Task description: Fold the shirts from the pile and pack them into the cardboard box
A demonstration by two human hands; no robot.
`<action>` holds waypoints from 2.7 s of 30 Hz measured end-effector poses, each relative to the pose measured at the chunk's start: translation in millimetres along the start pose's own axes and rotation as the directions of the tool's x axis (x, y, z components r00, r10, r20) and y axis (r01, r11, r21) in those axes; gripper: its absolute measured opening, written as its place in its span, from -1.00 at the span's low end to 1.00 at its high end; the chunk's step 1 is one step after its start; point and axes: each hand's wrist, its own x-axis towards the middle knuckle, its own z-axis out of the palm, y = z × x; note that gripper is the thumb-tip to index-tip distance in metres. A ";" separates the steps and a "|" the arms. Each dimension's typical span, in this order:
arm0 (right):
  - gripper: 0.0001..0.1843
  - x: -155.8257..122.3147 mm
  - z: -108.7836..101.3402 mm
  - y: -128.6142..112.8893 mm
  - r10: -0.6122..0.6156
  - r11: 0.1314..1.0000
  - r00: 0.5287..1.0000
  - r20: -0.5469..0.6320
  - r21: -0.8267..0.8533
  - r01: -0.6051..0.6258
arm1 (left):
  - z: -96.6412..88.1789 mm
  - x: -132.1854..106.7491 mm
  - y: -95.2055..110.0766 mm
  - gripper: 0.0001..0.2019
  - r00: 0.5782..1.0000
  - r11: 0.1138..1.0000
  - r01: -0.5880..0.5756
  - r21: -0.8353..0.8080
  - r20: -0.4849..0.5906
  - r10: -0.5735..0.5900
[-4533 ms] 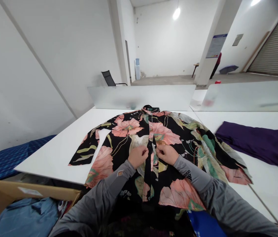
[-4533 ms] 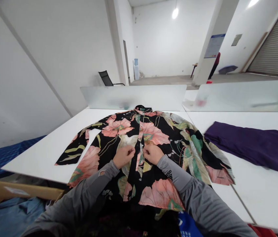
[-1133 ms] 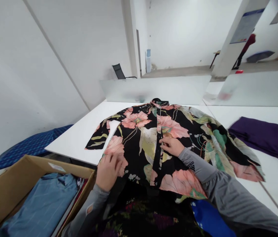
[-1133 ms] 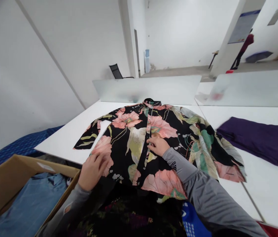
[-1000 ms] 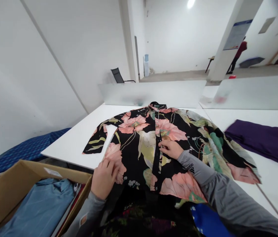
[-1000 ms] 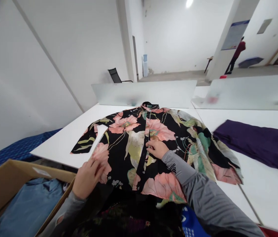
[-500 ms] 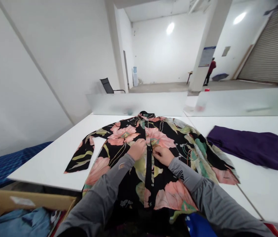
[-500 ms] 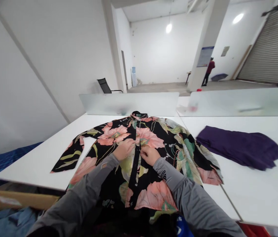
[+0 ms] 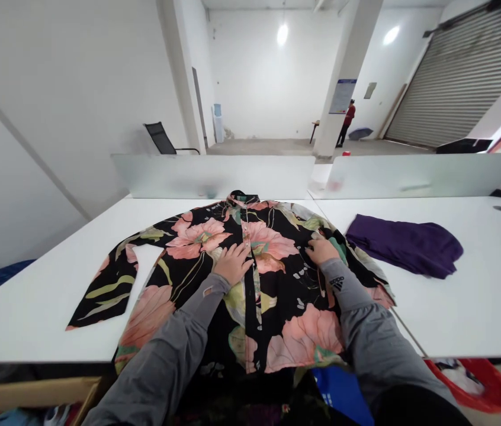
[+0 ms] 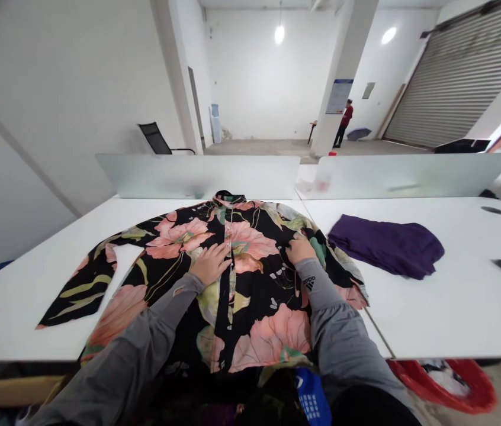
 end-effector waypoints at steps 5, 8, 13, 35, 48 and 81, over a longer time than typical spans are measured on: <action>-0.70 5.0 5.8 18.0 -0.038 0.998 0.999 0.025 0.042 0.037 | -4.5 -0.4 1.8 -0.49 1.000 1.000 0.012 -0.013 -0.015 -0.012; -0.67 -2.1 3.1 30.5 0.018 0.998 1.000 -0.001 0.062 -0.017 | -11.2 0.0 4.8 -0.46 0.995 0.999 -0.017 -0.051 -0.100 0.012; -0.68 -21.3 4.2 42.9 0.046 0.997 0.997 -0.059 0.064 -0.043 | -9.1 -2.6 9.1 -0.48 0.987 0.986 -0.162 -0.039 0.009 0.162; -0.81 -223.1 -27.8 -99.6 -0.600 0.660 0.796 -0.081 0.512 0.549 | -7.0 -0.9 5.4 -0.48 0.988 0.992 -0.116 -0.045 0.099 0.120; -0.75 -208.7 -49.3 -111.5 -0.705 0.576 0.709 0.020 0.601 0.555 | -16.2 -1.2 7.1 -0.46 0.987 0.991 -0.106 -0.078 0.114 0.114; -0.72 -121.6 -29.8 -106.1 -0.810 0.431 0.585 -0.045 0.631 0.646 | -97.4 -166.0 56.0 -0.80 0.996 0.868 -0.090 -0.488 -0.020 0.092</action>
